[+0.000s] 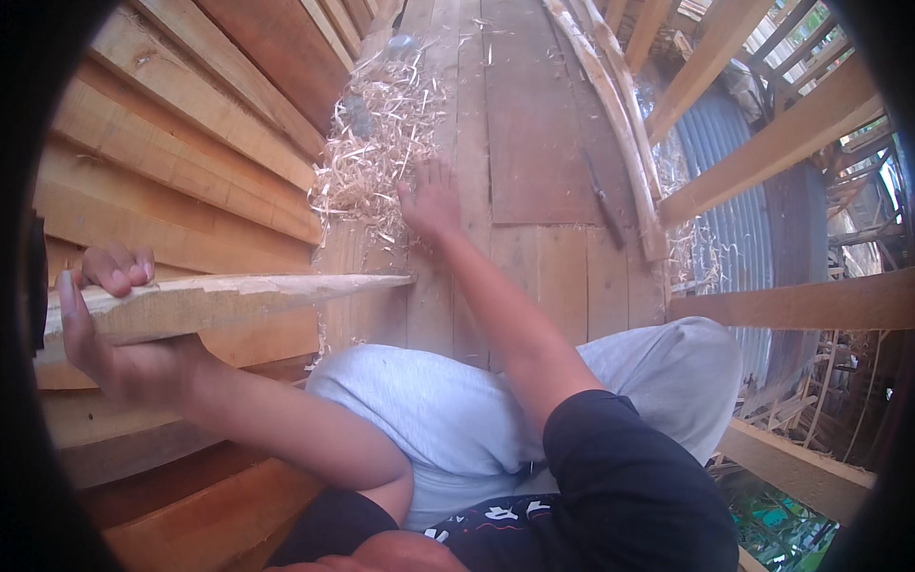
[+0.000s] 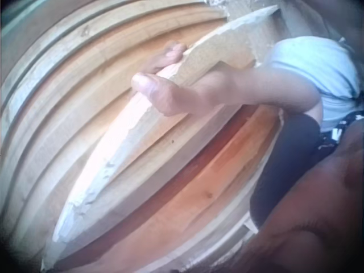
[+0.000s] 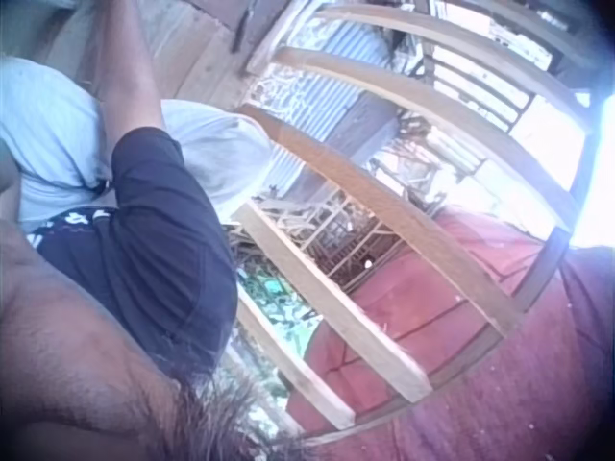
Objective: The person sits on a wooden floor and uses a small knife to carve a long, curved piece of wood. They repeatedly shave thin layers from the surface, rotating the wood to work on different sides and occasionally clearing wood shavings from the floor.
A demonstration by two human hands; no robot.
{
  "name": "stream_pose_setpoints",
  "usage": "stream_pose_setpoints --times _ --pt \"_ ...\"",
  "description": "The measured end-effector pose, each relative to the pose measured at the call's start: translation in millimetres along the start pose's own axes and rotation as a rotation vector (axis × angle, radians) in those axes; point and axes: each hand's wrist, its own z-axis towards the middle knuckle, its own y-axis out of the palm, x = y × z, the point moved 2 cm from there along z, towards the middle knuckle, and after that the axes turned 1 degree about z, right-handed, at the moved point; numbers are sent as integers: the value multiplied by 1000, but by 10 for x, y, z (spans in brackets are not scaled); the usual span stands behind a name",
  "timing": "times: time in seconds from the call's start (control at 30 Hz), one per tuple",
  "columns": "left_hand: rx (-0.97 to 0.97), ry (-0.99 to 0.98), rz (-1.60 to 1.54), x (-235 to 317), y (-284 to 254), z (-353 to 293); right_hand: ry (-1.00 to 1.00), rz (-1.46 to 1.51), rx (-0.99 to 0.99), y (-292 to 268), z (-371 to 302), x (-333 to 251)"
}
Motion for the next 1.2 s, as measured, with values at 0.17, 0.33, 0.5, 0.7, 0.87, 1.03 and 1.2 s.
stream_pose_setpoints --times 0.17,0.33,0.5,0.7,0.87,1.03,1.2 --pt "-69 5 -36 15 -90 -1 35 -22 140 -67 -309 -19" --pt "-130 -30 -46 120 -206 -49 -15 -243 86 8 -760 -75" --pt "-5 10 46 176 -380 -84 55 -224 147 57 -687 -248" --pt "31 79 85 357 -426 -144 72 -216 169 318 -469 -400" --pt "159 88 145 323 -337 -173 112 -176 242 546 -273 -684" --pt "48 80 78 307 -425 -140 164 -102 370 673 48 -791" --pt "80 70 81 350 -391 -147 81 -31 477 578 157 -849"
